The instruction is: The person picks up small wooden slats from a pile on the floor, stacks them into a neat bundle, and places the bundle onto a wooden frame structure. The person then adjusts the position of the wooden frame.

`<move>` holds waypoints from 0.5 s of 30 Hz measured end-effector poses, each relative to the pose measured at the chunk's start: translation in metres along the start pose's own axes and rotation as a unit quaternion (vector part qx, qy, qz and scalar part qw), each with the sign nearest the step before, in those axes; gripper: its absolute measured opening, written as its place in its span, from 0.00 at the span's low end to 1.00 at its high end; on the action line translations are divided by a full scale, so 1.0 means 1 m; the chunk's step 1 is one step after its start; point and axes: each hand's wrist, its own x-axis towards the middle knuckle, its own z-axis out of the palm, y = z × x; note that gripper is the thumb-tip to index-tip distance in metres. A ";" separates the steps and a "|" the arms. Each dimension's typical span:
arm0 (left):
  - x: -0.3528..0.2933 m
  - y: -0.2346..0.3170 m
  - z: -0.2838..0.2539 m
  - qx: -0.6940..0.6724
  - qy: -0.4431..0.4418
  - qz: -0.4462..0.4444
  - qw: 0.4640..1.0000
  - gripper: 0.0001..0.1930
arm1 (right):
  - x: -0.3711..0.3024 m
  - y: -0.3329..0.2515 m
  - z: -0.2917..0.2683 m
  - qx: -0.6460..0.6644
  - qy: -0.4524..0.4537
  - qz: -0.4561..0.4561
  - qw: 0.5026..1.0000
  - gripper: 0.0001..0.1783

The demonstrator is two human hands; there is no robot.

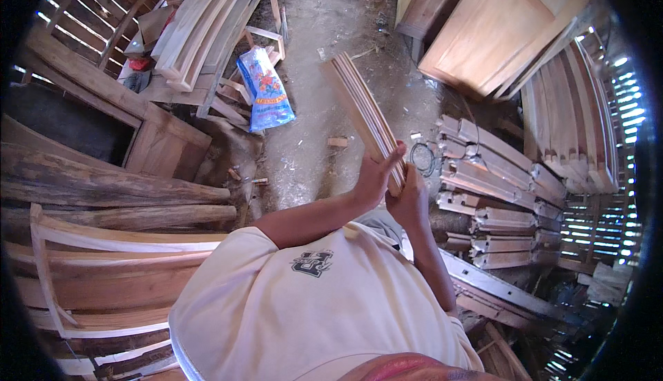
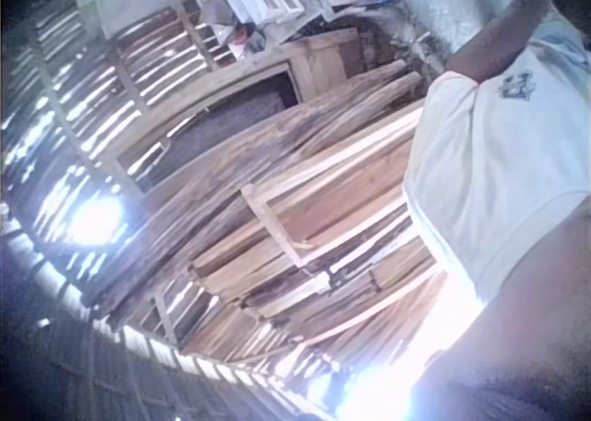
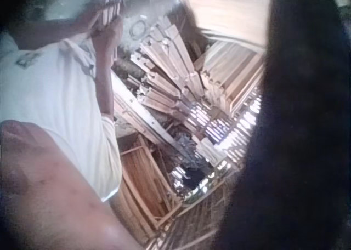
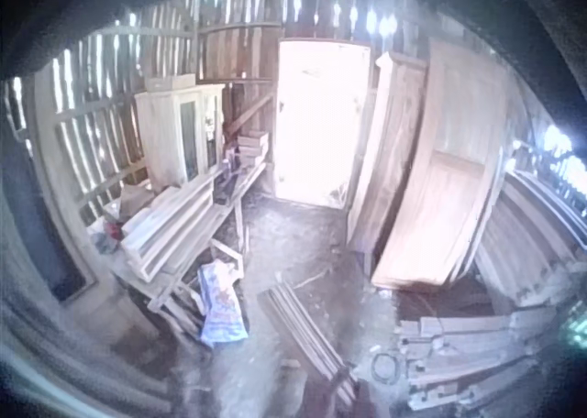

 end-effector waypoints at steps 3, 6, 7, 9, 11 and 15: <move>0.058 0.009 0.012 -0.031 0.077 0.023 0.996 0.22 | 0.060 0.015 0.003 -0.030 -0.003 -0.059 0.998 0.32; 0.109 0.022 0.022 -0.070 0.119 0.095 0.986 0.18 | 0.122 0.030 0.010 -0.020 -0.021 -0.074 0.997 0.32; 0.130 0.026 0.019 -0.092 0.122 0.108 0.982 0.17 | 0.146 0.032 0.015 -0.011 -0.015 -0.104 0.994 0.32; 0.166 0.036 0.030 -0.108 0.152 0.158 0.970 0.16 | 0.198 0.045 0.018 -0.003 -0.016 -0.176 0.984 0.33; 0.197 0.049 0.031 -0.078 0.185 0.192 0.961 0.15 | 0.246 0.052 0.024 0.035 -0.034 -0.228 0.972 0.34; 0.245 0.095 0.014 -0.053 0.233 0.235 0.942 0.13 | 0.311 0.014 0.019 0.025 -0.143 -0.292 0.945 0.57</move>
